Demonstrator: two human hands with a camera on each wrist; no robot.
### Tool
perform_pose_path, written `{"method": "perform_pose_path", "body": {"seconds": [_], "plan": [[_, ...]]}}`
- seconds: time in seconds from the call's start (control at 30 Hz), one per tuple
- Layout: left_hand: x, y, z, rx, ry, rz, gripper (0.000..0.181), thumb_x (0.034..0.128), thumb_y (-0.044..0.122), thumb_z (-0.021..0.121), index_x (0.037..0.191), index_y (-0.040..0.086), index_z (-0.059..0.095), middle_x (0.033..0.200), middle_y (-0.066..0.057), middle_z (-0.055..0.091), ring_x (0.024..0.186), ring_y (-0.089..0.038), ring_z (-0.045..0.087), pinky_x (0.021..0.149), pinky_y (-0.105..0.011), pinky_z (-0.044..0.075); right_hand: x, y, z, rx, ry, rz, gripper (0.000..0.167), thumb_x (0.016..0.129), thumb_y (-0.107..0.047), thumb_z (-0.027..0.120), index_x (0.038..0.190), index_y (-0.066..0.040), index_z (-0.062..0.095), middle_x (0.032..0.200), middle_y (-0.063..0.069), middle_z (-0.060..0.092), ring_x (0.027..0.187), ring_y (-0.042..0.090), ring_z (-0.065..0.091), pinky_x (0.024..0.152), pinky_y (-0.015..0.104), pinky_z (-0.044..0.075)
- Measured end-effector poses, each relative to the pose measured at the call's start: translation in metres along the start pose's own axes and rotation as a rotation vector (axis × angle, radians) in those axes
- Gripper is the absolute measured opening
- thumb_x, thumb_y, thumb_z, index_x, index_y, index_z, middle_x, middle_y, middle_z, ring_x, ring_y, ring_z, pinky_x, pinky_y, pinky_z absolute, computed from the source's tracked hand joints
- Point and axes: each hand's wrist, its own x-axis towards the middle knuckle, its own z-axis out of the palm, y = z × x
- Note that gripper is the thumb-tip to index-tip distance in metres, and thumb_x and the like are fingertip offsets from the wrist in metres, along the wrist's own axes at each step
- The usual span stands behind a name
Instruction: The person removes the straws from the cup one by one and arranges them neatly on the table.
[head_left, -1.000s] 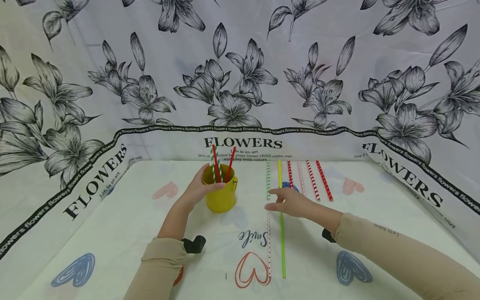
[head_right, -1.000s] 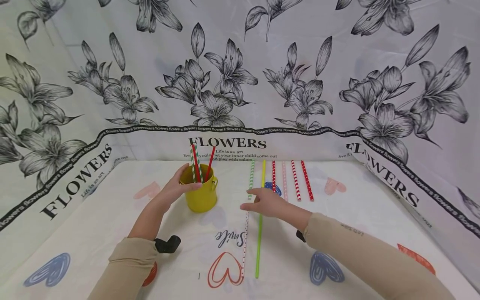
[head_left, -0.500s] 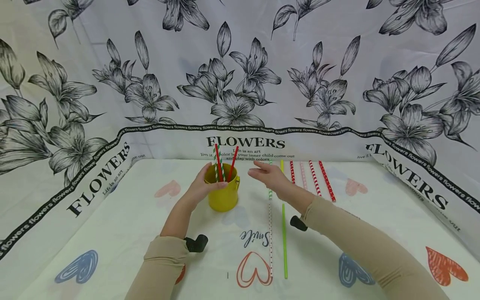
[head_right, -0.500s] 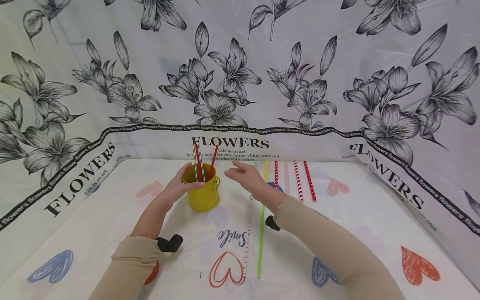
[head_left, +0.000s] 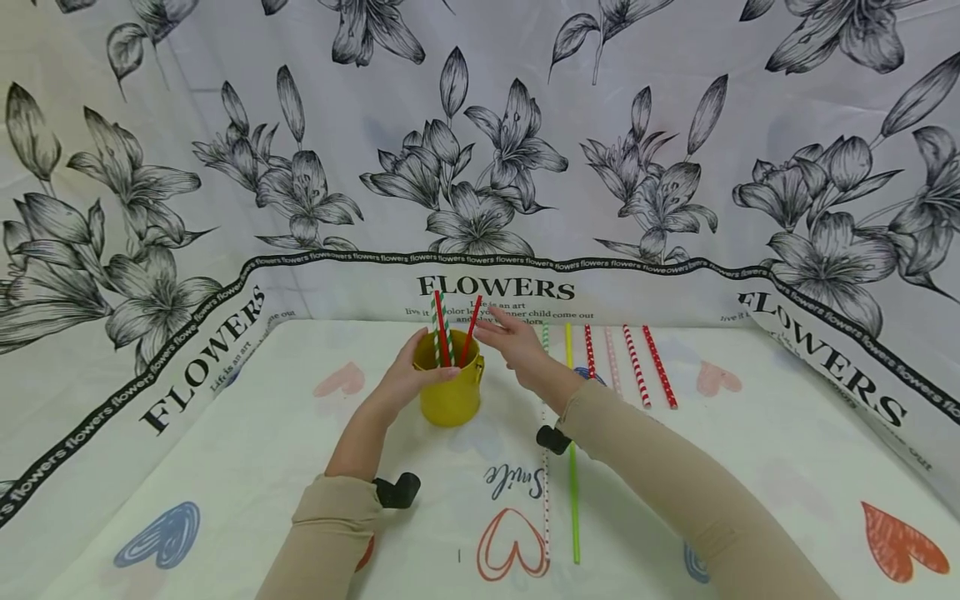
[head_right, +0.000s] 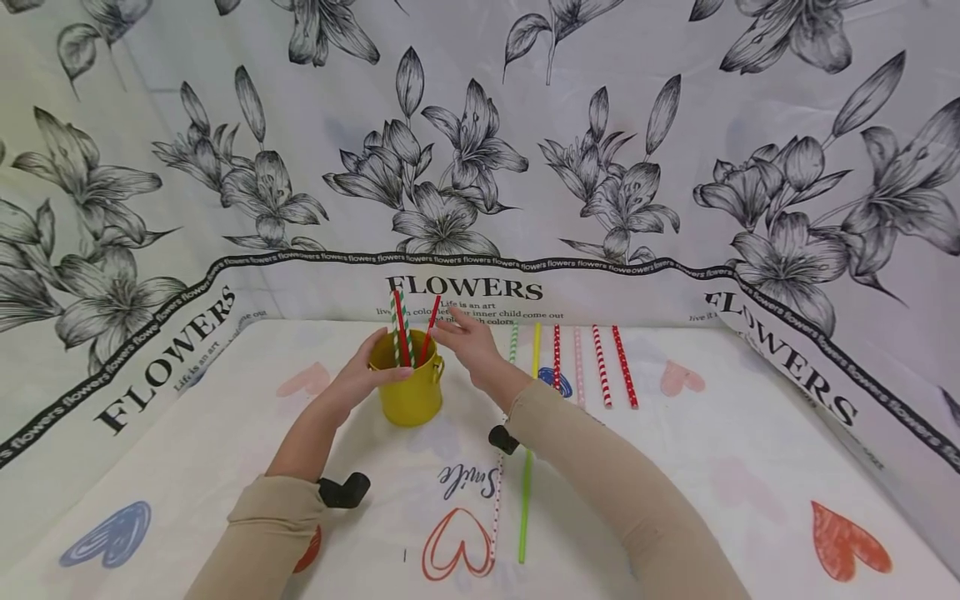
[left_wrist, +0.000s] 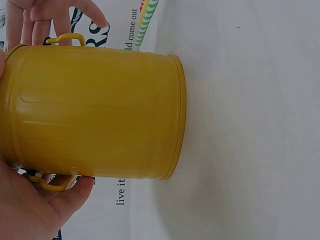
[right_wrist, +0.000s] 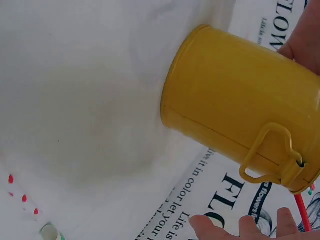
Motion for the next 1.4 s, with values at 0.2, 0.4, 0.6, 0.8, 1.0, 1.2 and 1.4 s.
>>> {"method": "perform_pose_path", "body": {"seconds": [0.2,0.4,0.6,0.8,1.0,1.2,1.4], "plan": [[0.0,0.0,0.001,0.008,-0.009,0.009,0.095,0.0852,0.033,0.073,0.157,0.02,0.011,0.161,-0.011,0.011,0.146,-0.038,0.008,0.11,-0.067,0.013,0.005,0.0,0.009,0.032,0.037,0.002,0.064,0.092,-0.021,0.069,0.148,-0.029,0.042,0.143,0.002,0.051,0.132,0.023,0.047,0.109,0.067,0.018],[0.001,-0.002,0.002,0.01,-0.005,0.008,0.095,0.0854,0.032,0.073,0.157,0.019,0.011,0.161,-0.012,0.012,0.146,-0.038,0.009,0.111,-0.066,0.014,0.01,0.0,0.015,0.043,0.058,0.025,0.062,0.092,-0.022,0.069,0.148,-0.029,0.042,0.144,0.005,0.05,0.136,0.028,0.04,0.112,0.061,0.019],[0.0,-0.003,0.004,0.003,-0.002,0.007,0.095,0.0853,0.031,0.073,0.156,0.02,0.012,0.161,-0.012,0.012,0.146,-0.038,0.009,0.11,-0.067,0.014,0.014,0.001,0.019,0.065,0.071,0.031,0.063,0.092,-0.026,0.069,0.148,-0.027,0.042,0.144,0.005,0.05,0.14,0.03,0.033,0.112,0.062,0.017],[-0.001,-0.002,0.005,0.011,0.005,0.001,0.094,0.0854,0.032,0.073,0.156,0.021,0.012,0.161,-0.012,0.012,0.145,-0.039,0.01,0.11,-0.067,0.015,0.014,-0.001,0.02,0.084,0.115,0.036,0.062,0.089,-0.027,0.073,0.145,-0.026,0.047,0.152,0.003,0.039,0.142,0.03,0.029,0.112,0.061,0.018],[-0.001,-0.001,0.004,0.021,0.009,-0.002,0.094,0.0852,0.032,0.073,0.156,0.021,0.012,0.161,-0.012,0.012,0.145,-0.039,0.01,0.11,-0.067,0.015,0.012,0.001,0.014,0.078,0.141,-0.012,0.057,0.089,-0.023,0.072,0.142,-0.023,0.051,0.14,0.003,0.053,0.13,0.024,0.048,0.114,0.055,0.021],[-0.001,-0.001,0.001,0.025,0.01,0.009,0.094,0.0851,0.033,0.073,0.156,0.021,0.012,0.161,-0.012,0.012,0.145,-0.039,0.009,0.11,-0.067,0.014,0.006,-0.006,0.001,0.099,0.158,-0.065,0.059,0.09,-0.023,0.072,0.144,-0.021,0.049,0.127,0.005,0.064,0.133,0.024,0.044,0.114,0.058,0.018],[-0.001,-0.001,0.0,0.015,0.001,0.017,0.094,0.0856,0.032,0.073,0.157,0.02,0.011,0.161,-0.011,0.01,0.146,-0.038,0.008,0.111,-0.066,0.013,-0.007,-0.017,-0.016,0.114,0.155,-0.101,0.055,0.092,-0.023,0.069,0.143,-0.018,0.05,0.118,0.002,0.068,0.131,0.018,0.047,0.114,0.054,0.021]]}}
